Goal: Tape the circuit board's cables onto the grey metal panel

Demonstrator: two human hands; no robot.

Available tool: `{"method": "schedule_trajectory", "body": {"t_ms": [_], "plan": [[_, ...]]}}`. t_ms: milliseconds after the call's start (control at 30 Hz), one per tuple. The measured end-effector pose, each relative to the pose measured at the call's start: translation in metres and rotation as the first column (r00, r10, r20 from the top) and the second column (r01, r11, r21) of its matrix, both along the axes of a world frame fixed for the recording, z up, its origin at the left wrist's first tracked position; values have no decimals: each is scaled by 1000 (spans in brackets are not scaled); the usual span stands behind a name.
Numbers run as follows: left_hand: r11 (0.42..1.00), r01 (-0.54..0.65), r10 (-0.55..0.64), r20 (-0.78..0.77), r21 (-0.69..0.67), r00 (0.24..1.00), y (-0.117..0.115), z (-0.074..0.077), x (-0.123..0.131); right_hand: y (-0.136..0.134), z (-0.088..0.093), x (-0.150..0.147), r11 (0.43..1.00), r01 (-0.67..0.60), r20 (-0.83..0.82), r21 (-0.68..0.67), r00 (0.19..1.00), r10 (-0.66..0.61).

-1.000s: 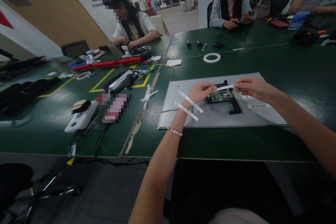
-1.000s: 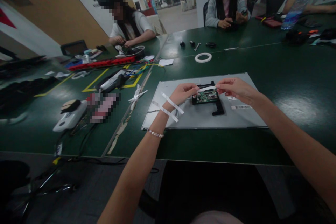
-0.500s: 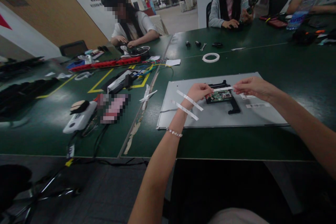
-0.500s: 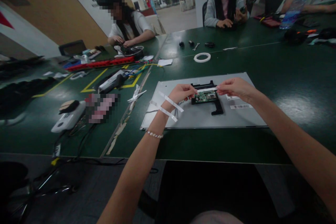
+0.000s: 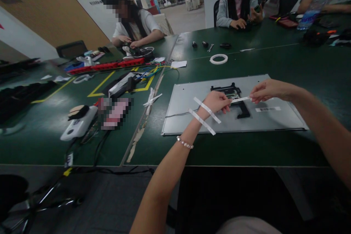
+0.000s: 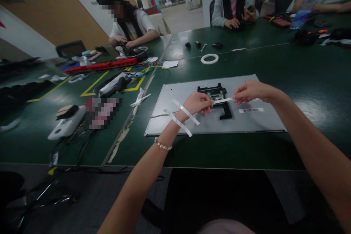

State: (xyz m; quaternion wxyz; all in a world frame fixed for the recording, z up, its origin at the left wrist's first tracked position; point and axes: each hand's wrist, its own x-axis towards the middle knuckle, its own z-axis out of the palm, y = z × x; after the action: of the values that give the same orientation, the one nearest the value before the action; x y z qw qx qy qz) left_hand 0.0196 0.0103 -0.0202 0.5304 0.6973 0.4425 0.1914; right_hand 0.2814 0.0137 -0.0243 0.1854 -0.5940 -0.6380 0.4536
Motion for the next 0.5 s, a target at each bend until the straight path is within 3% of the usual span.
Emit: {"method": "schedule_trajectory", "body": {"t_ms": [100, 200, 500], "plan": [[1000, 9, -9, -15, -19, 1000, 1, 1, -2, 0, -1, 0, 993, -60, -26, -104, 998, 57], [999, 27, -27, 13, -40, 1000, 5, 3, -7, -1, 2, -1, 994, -70, -45, -89, 997, 67], [999, -29, 29, 6, -29, 1000, 10, 11, -17, -7, 9, -15, 993, 45, -115, -106, 992, -57]]}}
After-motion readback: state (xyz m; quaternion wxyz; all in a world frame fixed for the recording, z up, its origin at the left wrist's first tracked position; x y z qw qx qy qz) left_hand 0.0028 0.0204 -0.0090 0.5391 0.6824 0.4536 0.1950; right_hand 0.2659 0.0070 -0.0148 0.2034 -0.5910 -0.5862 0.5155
